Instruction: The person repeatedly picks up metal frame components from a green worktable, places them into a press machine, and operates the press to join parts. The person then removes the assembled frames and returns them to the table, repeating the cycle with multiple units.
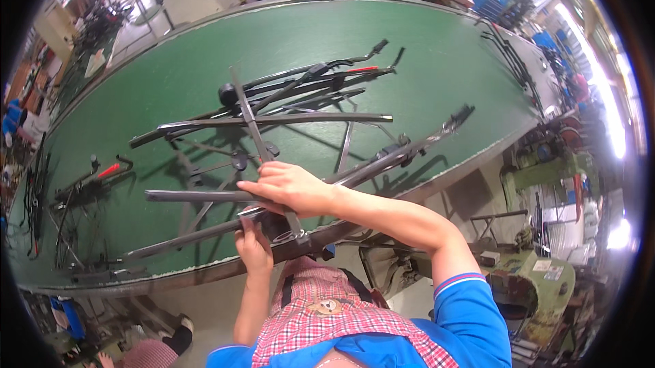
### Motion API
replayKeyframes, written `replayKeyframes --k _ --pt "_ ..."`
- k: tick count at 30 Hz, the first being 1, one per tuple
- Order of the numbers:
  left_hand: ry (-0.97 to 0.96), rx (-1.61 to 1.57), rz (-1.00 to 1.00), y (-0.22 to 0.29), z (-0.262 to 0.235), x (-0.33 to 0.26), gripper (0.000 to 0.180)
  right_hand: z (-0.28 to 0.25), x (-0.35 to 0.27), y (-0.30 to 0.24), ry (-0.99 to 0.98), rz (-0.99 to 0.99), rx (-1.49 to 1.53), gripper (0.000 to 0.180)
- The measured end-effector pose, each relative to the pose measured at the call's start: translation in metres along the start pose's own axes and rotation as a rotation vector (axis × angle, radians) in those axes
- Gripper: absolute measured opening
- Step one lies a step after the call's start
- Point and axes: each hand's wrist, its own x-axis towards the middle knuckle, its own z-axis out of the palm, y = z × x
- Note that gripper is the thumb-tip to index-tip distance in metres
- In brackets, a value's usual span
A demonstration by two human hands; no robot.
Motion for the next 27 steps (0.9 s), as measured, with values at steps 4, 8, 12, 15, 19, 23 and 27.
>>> replayKeyframes --k 4,8,12,15,19,23,27 --pt "-0.147 -0.065 0.371 0.032 0.061 -0.048 0.038 -0.055 0.028 -0.075 0.277 0.092 0.132 0.043" --pt "-0.592 -1.075 -0.001 0.082 0.072 -0.106 0.034 -0.056 0.037 -0.164 0.448 0.071 0.154 0.043" --pt "-0.520 -0.983 -0.065 0.140 0.063 -0.166 0.027 -0.040 0.036 -0.254 0.682 0.072 -0.014 0.043" --pt "-0.668 -0.864 -0.064 0.182 0.040 -0.192 0.029 -0.023 0.042 -0.324 0.845 0.081 -0.094 0.045" --pt "-0.826 -0.783 -0.120 0.223 0.010 -0.229 0.032 0.003 0.040 -0.399 0.973 0.064 -0.228 0.045" --pt "-0.930 -0.752 -0.217 0.256 -0.026 -0.268 0.035 0.026 0.060 -0.464 0.995 0.099 -0.337 0.044" --pt "-0.959 -0.674 -0.315 0.238 -0.046 -0.292 0.039 0.045 0.037 -0.499 1.055 0.301 -0.419 0.046"
